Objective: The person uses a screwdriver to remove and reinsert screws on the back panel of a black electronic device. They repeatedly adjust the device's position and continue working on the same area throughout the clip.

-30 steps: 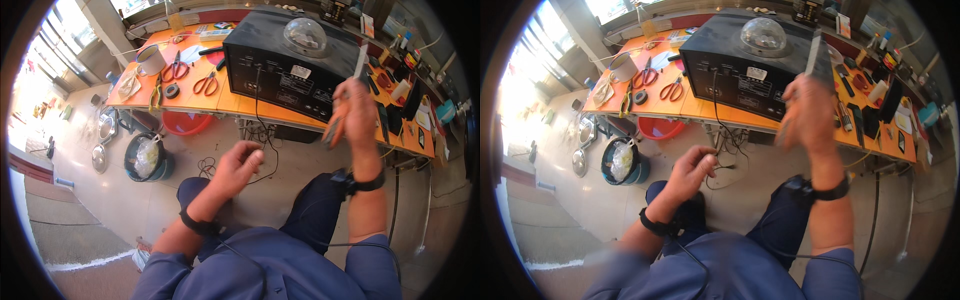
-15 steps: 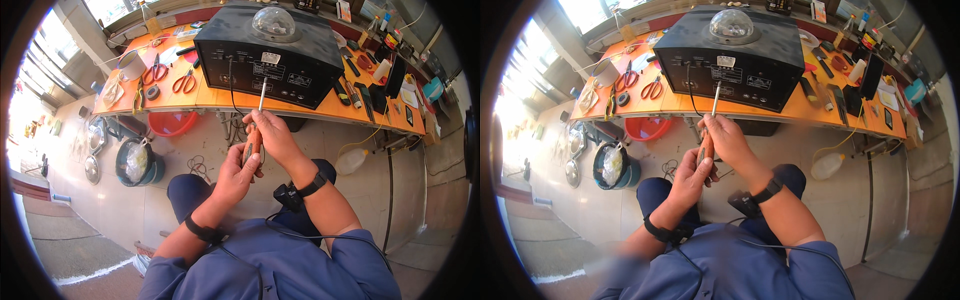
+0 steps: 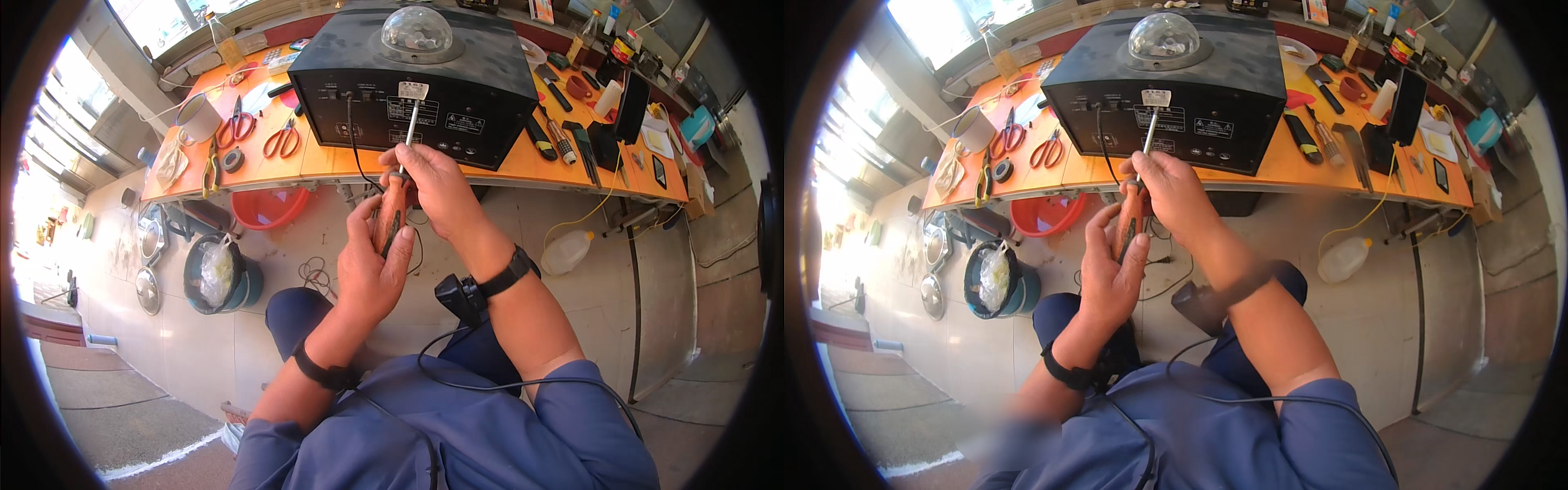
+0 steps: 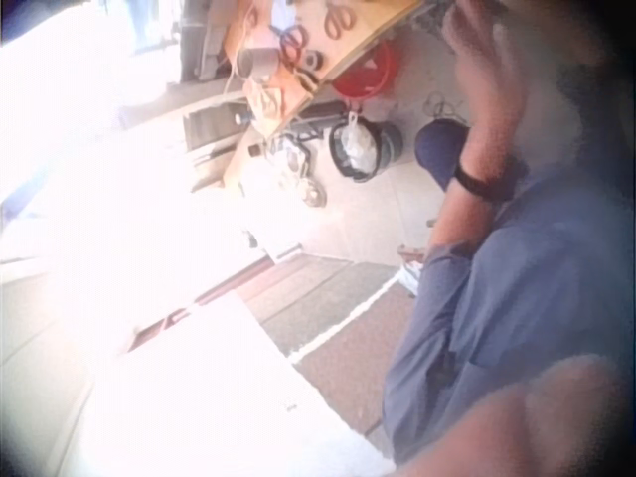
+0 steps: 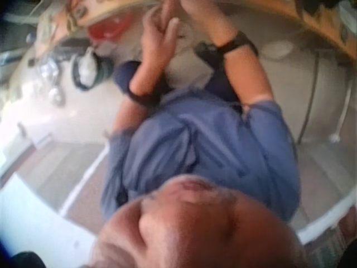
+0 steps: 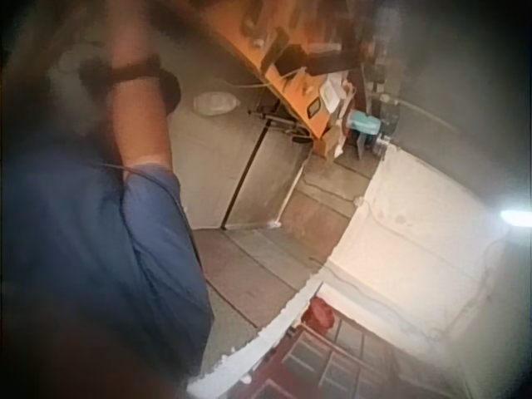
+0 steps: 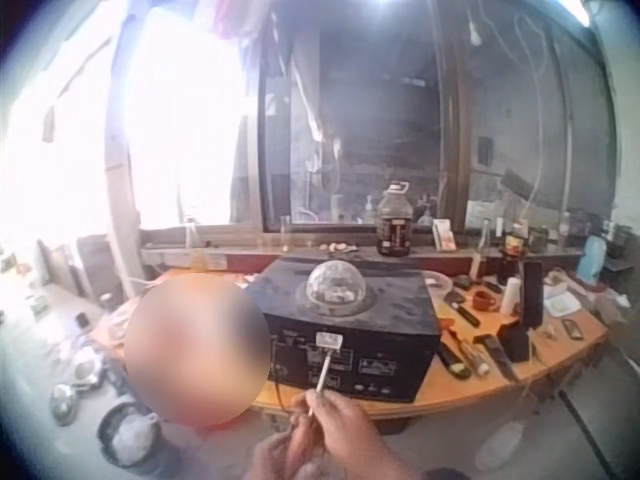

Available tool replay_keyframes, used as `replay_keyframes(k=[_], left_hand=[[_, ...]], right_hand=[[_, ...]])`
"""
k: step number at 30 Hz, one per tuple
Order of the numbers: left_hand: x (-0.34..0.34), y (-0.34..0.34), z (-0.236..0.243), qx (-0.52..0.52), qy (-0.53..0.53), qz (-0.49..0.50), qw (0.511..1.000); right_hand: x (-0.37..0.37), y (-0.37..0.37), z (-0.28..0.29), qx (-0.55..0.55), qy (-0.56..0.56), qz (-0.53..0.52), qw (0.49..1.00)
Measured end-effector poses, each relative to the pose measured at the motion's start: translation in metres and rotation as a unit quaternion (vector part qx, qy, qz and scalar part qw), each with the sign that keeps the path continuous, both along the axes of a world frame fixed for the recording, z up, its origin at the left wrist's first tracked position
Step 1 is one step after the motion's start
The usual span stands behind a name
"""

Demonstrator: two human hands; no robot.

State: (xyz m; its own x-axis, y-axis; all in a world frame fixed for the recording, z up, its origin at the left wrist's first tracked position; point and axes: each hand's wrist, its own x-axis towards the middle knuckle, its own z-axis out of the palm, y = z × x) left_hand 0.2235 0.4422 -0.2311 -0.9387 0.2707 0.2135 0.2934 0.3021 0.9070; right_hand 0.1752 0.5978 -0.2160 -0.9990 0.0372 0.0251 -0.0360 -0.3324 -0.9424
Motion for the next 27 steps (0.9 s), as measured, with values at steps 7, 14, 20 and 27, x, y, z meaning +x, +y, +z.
replay_keyframes(k=[7,14,20,27], left_hand=[[-0.016,0.004,0.015,-0.043,0.196,0.056,0.978],[-0.021,0.004,0.02,-0.066,0.19,0.065,0.977],[-0.024,0.003,0.021,-0.069,0.21,0.069,0.973],[-0.024,0.002,0.021,-0.07,0.213,0.068,0.972]], right_hand=[[-0.019,0.001,0.015,-0.03,-0.018,0.023,0.999],[-0.027,0.003,0.018,-0.046,-0.017,0.039,0.998],[-0.029,0.003,0.018,-0.054,-0.017,0.041,0.998],[-0.031,0.002,0.018,-0.058,-0.023,0.042,0.997]])
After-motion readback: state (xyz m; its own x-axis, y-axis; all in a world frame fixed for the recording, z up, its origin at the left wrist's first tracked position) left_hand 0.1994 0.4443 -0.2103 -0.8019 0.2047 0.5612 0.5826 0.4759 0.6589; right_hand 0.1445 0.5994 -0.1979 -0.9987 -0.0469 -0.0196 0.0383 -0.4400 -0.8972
